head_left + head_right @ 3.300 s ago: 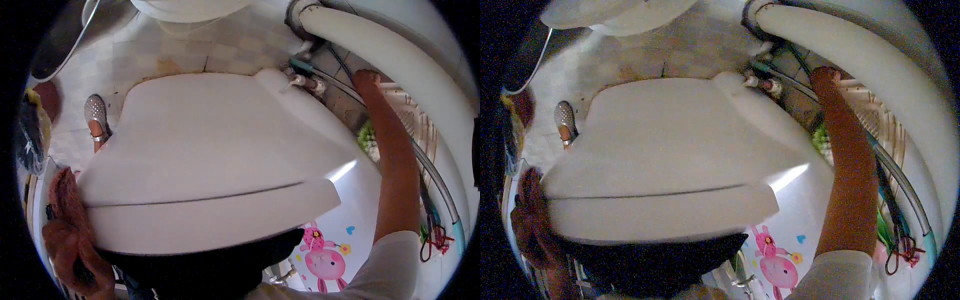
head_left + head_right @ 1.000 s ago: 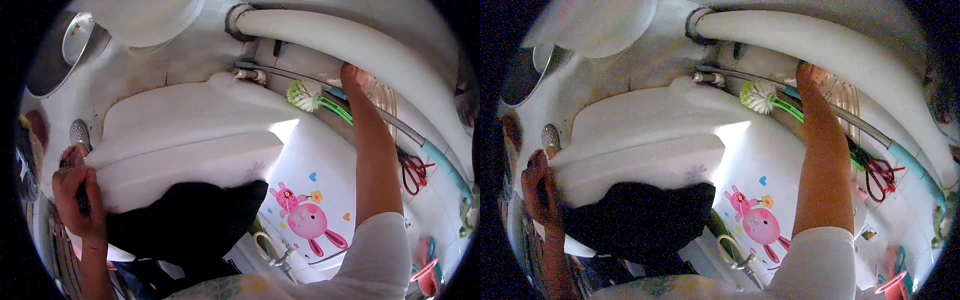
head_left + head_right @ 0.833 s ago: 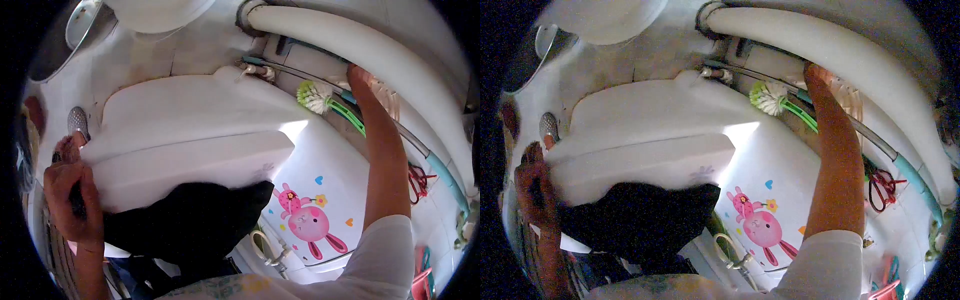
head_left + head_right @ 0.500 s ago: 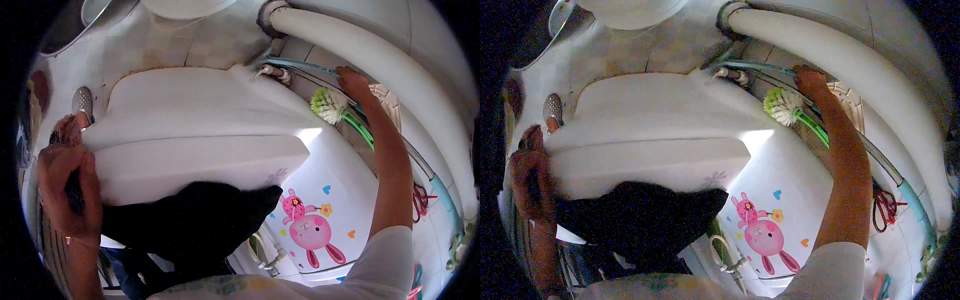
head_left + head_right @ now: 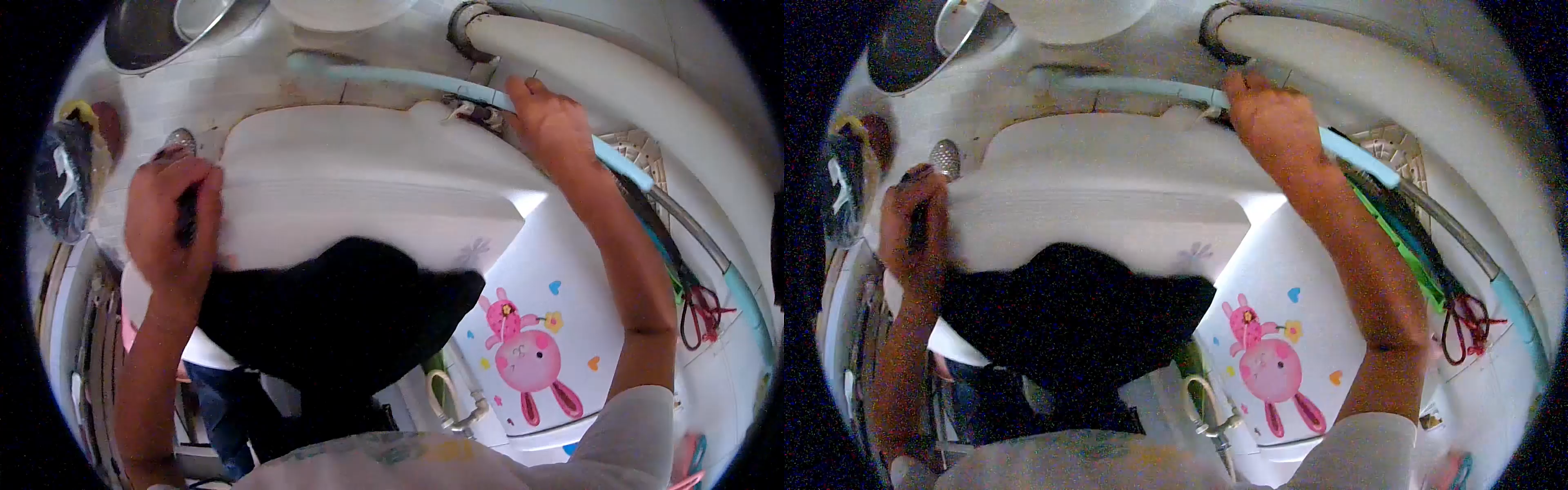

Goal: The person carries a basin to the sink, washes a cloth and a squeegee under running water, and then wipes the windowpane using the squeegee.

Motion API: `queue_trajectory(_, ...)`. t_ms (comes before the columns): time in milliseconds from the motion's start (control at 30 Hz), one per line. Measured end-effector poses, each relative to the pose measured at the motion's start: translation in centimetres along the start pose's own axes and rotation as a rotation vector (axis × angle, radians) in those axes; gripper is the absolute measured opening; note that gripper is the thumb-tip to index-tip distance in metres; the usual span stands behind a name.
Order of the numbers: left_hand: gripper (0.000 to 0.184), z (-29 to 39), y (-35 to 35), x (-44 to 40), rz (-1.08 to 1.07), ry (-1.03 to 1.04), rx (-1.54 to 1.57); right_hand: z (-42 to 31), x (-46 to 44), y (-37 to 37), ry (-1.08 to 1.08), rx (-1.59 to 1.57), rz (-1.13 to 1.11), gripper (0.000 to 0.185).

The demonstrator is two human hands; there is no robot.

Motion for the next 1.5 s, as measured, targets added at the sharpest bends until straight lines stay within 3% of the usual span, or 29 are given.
queue_trajectory(200, 0.015, 0.5, -0.1, -0.3, 0.028, 0.064, 0.008, 0.1, 1.2, -6.3, 0.08, -0.076, 0.009, 0.025)
queue_trajectory(300, 0.013, 0.3, -0.1, -0.2, 0.052, 0.11, 0.007, -0.1, 2.0, -11.1, 0.134, -0.291, -0.068, 0.026)
queue_trajectory(367, 0.011, 0.4, 0.2, -0.4, -0.05, 0.1, -0.099, -0.3, 4.2, -14.2, 0.22, -0.324, -0.176, 0.028)
queue_trajectory(533, 0.012, -0.7, -0.7, -1.5, -0.119, -0.038, 0.1, -0.9, 14.0, -21.0, 0.563, -0.513, -0.242, 0.039)
queue_trajectory(633, 0.013, 0.6, -5.7, -5.6, -0.215, -0.257, 0.218, -4.5, 21.8, -24.5, 1.018, -1.125, -0.277, 0.041)
queue_trajectory(700, 0.013, 0.6, -9.0, -7.6, -0.224, -0.285, 0.256, -8.6, 26.2, -27.9, 1.373, -1.532, -0.327, 0.039)
queue_trajectory(733, 0.013, 1.2, -11.2, -8.7, -0.247, -0.305, 0.275, -11.6, 27.8, -29.7, 1.476, -1.956, -0.295, 0.04)
queue_trajectory(833, 0.013, 1.5, -16.0, -10.1, -0.348, -0.335, 0.411, -20.5, 31.7, -33.4, 1.433, -3.069, -0.15, 0.043)
queue_trajectory(933, 0.015, 2.8, -21.0, -9.5, -0.501, -0.259, 0.335, -26.9, 34.3, -37.2, 1.117, -3.515, 0.175, 0.045)
queue_trajectory(1000, 0.014, 4.5, -24.0, -8.5, -0.614, -0.213, 0.29, -30.2, 36.0, -38.8, 0.884, -3.64, 0.392, 0.044)
queue_trajectory(1067, 0.013, 6.1, -26.4, -7.0, -0.722, -0.128, 0.266, -33.2, 37.5, -40.4, 0.674, -3.725, 0.6, 0.044)
queue_trajectory(1167, 0.012, 9.5, -29.2, -3.9, -0.895, -0.066, 0.299, -38.3, 40.5, -42.2, 0.617, -3.74, 0.847, 0.042)
queue_trajectory(1233, 0.006, 13.5, -30.8, -1.0, -1.008, 0.083, 0.371, -41.8, 42.9, -42.8, 0.591, -3.735, 1.051, 0.041)
queue_trajectory(1300, 0.004, 17.7, -32.8, 1.5, -1.178, 0.109, 0.387, -45.7, 44.6, -44.5, 0.678, -3.661, 1.277, 0.042)
queue_trajectory(1333, 0.004, 20.5, -34.2, 2.5, -1.214, 0.324, 0.395, -47.5, 45.4, -45.4, 0.761, -3.602, 1.387, 0.041)
queue_trajectory(1367, 0.004, 22.0, -35.0, 3.8, -1.299, 0.278, 0.396, -49.4, 46.1, -46.3, 0.795, -3.583, 1.369, 0.04)
queue_trajectory(1500, 0.005, 28.5, -36.4, 8.3, -1.4, 0.776, 0.493, -55.0, 48.3, -49.4, 1.055, -3.231, 1.656, 0.039)
Point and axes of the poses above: each hand's wrist, its own x-axis away from the middle knuckle, its own y-axis out of the palm, z = x × y, the point moved 7 cm from there along -x, towards the middle knuckle, and after that the axes turned 15 degrees about z, right-handed, at the moved point
